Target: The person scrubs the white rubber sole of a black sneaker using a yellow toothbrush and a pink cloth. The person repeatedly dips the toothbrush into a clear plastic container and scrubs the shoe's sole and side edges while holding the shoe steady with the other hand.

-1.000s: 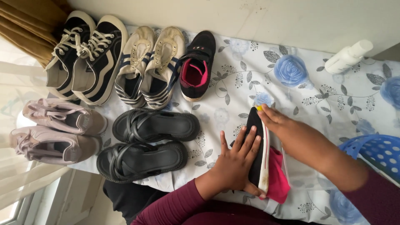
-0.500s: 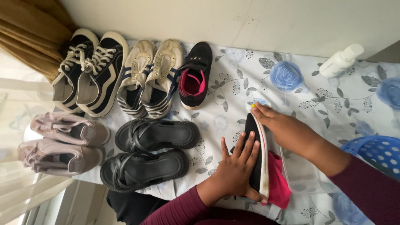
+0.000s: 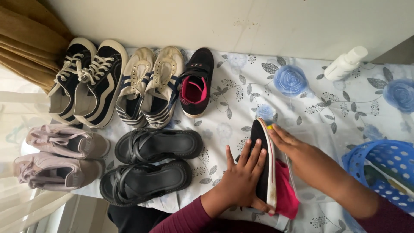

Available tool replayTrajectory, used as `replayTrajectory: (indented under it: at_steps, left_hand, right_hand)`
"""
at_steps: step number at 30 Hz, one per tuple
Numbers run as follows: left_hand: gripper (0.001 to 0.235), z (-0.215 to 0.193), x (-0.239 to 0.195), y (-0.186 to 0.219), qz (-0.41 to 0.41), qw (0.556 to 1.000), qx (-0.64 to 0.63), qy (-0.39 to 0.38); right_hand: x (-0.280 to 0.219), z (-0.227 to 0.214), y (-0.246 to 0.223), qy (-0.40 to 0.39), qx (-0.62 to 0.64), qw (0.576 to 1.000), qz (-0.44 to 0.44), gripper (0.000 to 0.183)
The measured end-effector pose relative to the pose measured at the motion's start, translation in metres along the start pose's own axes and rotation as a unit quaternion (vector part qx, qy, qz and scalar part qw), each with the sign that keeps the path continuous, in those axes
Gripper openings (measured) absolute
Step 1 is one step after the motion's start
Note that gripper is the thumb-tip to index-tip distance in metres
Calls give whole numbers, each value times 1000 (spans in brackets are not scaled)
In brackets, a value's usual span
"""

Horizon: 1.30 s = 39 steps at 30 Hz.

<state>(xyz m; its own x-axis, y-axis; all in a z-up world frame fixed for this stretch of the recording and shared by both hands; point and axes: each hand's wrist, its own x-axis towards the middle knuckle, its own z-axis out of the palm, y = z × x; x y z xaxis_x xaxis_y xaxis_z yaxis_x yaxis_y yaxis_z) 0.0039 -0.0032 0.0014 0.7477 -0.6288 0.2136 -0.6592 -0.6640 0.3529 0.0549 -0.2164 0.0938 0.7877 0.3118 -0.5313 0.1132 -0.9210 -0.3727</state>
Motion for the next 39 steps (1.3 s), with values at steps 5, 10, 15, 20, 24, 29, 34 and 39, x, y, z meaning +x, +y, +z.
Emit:
replayTrajectory:
  at_steps: [5, 10, 15, 20, 24, 29, 34, 39]
  left_hand:
    - [151, -2, 0, -1, 17, 1000, -2, 16]
    - [153, -1, -1, -2, 14, 1000, -4, 22]
    - [155, -5, 0, 0, 4, 1000, -6, -11]
    - [154, -1, -1, -2, 10, 1000, -9, 1]
    - [156, -3, -1, -2, 9, 1000, -11, -24]
    - [156, -3, 0, -3, 13, 1000, -9, -10]
    - [160, -2, 1, -2, 13, 999, -3, -29]
    - [159, -1, 0, -3, 17, 999, 19, -27]
  right_hand:
    - [36, 1, 7, 49, -26, 996, -71, 102]
    - [32, 0, 6, 45, 15, 998, -51, 105]
    - [-10, 8, -5, 6, 54, 998, 13, 101]
    - [-1, 9, -4, 40, 63, 997, -5, 95]
    - [26, 9, 2, 75, 88, 992, -43, 99]
    - [15, 11, 3, 86, 104, 990, -46, 89]
    - [-14, 30, 9, 73, 109, 991, -39, 89]
    - [-19, 21, -4, 27, 97, 995, 24, 94]
